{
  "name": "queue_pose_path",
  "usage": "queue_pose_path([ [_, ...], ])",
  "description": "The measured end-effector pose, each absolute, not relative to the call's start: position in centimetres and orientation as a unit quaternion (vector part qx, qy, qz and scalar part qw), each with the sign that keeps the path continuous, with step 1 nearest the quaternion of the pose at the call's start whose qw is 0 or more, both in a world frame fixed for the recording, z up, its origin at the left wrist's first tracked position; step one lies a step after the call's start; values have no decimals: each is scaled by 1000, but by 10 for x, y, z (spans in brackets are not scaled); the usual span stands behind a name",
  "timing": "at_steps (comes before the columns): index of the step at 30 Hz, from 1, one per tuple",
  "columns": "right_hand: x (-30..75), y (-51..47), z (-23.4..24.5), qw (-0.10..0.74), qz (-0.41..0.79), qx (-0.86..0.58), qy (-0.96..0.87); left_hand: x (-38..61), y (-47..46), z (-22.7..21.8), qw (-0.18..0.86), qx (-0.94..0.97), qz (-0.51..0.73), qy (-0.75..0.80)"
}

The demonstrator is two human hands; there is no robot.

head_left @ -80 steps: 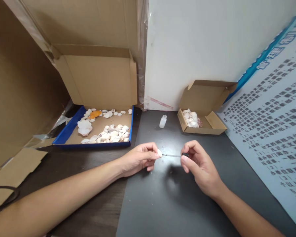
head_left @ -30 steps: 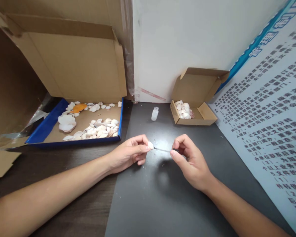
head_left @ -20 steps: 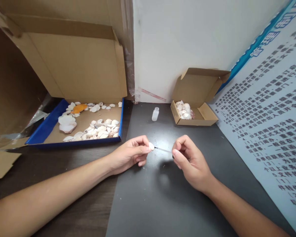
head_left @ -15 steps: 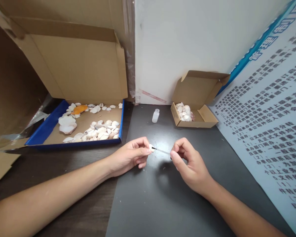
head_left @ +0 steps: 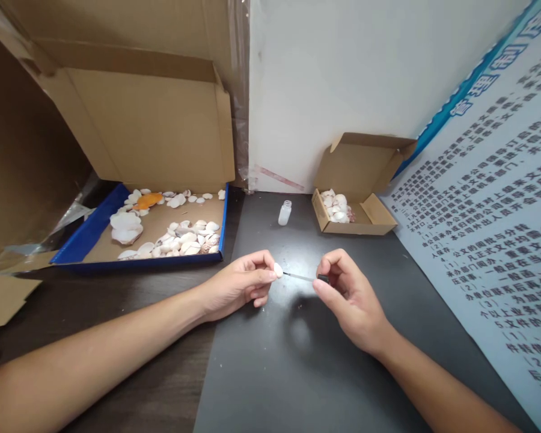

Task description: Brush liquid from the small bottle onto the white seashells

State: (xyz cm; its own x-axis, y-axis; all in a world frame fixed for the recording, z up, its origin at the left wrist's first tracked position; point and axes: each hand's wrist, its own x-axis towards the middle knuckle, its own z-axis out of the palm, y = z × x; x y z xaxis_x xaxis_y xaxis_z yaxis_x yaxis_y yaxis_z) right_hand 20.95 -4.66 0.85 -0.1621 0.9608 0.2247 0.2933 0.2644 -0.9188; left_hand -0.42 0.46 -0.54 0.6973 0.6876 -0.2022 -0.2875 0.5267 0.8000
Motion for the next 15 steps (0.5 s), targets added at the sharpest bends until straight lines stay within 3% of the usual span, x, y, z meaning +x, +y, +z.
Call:
queue_pose_path([
  [15,209,-45,10,437,441,-462,-634,-4,4,-7,832,400,278,266],
])
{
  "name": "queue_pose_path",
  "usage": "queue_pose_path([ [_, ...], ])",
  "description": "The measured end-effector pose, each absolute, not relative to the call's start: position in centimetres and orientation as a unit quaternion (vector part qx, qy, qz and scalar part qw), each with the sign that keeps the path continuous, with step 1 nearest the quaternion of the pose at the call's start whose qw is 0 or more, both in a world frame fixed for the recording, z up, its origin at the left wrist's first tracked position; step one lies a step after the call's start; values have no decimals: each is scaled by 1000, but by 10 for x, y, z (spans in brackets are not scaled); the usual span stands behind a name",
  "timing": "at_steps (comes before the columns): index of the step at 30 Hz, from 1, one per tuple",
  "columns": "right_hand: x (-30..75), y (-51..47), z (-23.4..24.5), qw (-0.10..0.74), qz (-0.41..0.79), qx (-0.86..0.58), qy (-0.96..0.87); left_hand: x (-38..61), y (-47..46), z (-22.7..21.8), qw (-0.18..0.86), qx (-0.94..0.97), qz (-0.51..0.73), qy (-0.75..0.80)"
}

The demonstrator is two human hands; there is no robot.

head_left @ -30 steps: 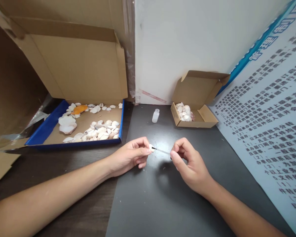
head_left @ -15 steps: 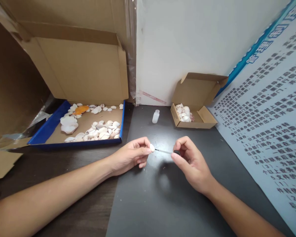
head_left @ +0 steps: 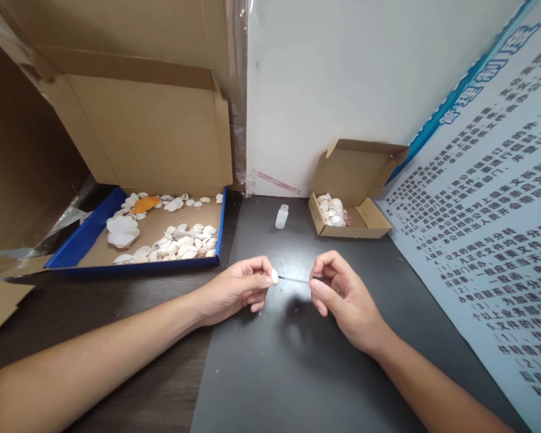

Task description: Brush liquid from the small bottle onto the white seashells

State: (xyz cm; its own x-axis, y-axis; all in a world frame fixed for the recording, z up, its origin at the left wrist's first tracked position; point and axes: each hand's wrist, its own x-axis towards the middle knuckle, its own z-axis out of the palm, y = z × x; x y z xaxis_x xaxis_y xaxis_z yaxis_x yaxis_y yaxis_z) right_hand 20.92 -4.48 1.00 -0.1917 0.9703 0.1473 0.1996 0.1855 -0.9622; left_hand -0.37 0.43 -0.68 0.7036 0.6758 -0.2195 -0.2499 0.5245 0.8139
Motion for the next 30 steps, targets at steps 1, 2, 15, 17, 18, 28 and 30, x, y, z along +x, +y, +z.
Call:
queue_pose_path([
  [1,209,-45,10,435,452,-456,-631,-4,4,-7,833,398,279,265],
  [2,209,-45,9,432,446,-460,-635,-4,4,-7,834,397,279,264],
  [15,210,-46,8,455,375,-491,-641,-4,5,-5,833,407,266,264],
  [17,210,-45,9,457,404,-484,-627,-4,5,-6,833,409,265,261],
  [18,210,-45,10,457,403,-486,-626,-4,5,-6,834,410,264,260],
  [28,211,-45,11,445,431,-482,-620,-4,4,-6,830,419,263,256],
  [30,211,-44,11,445,453,-477,-608,-4,4,-7,830,418,263,257],
])
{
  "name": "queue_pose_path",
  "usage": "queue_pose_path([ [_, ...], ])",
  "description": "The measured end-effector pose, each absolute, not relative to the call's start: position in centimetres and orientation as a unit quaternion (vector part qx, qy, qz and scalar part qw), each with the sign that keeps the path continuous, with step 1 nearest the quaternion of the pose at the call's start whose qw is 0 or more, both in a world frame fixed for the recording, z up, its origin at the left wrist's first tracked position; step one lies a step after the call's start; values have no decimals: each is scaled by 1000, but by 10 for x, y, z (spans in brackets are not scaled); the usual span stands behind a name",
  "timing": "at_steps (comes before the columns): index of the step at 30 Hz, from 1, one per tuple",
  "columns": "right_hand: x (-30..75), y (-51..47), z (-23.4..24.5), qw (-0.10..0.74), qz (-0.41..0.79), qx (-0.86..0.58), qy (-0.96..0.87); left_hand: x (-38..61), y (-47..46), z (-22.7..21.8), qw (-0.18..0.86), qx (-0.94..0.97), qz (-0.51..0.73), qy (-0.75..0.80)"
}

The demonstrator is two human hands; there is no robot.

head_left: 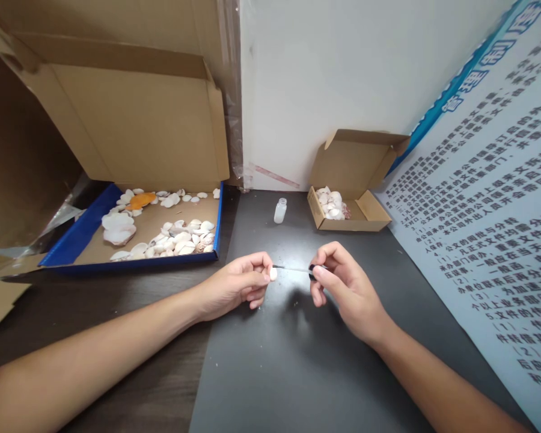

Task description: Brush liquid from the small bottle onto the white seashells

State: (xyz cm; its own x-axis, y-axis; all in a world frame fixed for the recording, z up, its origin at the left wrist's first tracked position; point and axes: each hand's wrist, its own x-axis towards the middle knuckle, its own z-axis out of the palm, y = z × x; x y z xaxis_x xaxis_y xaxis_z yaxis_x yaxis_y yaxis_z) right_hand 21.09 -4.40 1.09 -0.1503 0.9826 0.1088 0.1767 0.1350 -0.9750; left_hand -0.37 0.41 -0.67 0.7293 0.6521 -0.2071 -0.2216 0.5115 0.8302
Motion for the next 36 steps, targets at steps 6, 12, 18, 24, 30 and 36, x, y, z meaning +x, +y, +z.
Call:
queue_pose_path([
  [6,213,-44,11,456,402,-482,-631,-3,3,-6,826,421,263,266],
  [12,213,-46,13,445,385,-488,-645,-4,3,-5,828,420,258,266],
  [18,210,-46,10,455,374,-488,-645,-4,3,-5,823,433,254,264],
  [24,211,-44,12,471,415,-472,-619,-3,3,-6,813,447,254,272],
  [30,211,-43,9,472,426,-468,-614,-3,3,-7,808,459,251,272],
  [36,210,-43,7,460,426,-475,-617,-3,4,-8,805,468,252,263],
])
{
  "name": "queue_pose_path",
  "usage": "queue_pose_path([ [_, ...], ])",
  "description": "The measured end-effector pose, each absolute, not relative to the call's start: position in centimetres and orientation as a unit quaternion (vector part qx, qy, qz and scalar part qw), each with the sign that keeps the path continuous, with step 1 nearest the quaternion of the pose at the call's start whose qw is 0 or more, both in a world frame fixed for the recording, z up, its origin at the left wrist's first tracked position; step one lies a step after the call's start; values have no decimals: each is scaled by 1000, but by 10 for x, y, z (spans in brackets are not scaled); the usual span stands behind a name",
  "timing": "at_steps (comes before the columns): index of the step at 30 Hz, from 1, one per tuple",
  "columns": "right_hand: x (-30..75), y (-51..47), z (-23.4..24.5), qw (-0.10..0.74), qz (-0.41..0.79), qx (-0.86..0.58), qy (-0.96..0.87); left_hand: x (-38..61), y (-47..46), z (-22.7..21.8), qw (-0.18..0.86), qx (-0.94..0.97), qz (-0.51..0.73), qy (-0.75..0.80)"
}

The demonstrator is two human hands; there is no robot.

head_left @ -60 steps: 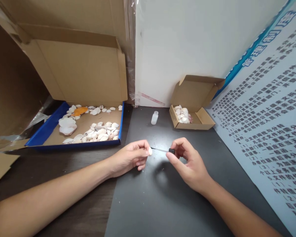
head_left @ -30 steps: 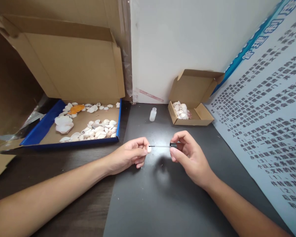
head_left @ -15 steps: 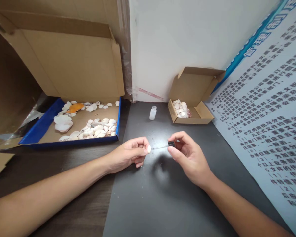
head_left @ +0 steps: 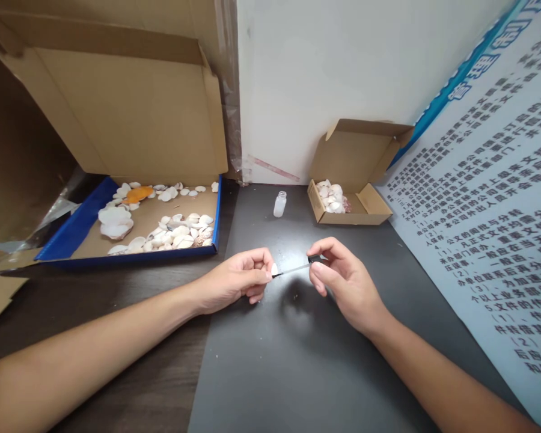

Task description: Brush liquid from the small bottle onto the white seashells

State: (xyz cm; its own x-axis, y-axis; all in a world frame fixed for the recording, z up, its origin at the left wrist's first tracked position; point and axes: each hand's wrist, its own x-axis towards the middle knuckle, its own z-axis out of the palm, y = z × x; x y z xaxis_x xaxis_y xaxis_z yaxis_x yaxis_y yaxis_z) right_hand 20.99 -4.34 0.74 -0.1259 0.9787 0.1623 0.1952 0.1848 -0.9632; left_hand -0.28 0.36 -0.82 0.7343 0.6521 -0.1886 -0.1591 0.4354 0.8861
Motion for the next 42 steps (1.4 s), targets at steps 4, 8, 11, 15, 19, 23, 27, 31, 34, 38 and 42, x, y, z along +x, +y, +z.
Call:
queue_pose_path([
  [4,210,-44,9,468,380,-481,-636,-2,4,-8,804,472,250,259],
  [8,211,-44,8,468,399,-473,-631,-2,3,-8,801,479,252,256],
  [11,212,-44,8,478,360,-477,-643,-2,3,-10,795,487,251,258],
  [15,212,-45,8,480,318,-481,-661,-2,3,-12,783,510,240,263],
  [19,212,-46,9,484,306,-474,-669,-3,2,-12,769,530,233,272],
  [23,212,-47,10,480,290,-482,-674,-3,2,-10,754,549,227,280],
  [27,212,-47,12,489,321,-469,-662,-3,2,-9,743,563,222,286],
  [31,211,-48,12,487,290,-485,-666,-3,2,-8,739,571,219,284],
  [34,211,-48,12,486,306,-473,-668,-3,2,-7,736,574,217,285],
  [38,212,-49,12,485,269,-481,-678,-4,1,-8,736,577,218,278],
  [42,212,-50,13,481,277,-469,-687,-4,1,-8,737,578,219,274],
])
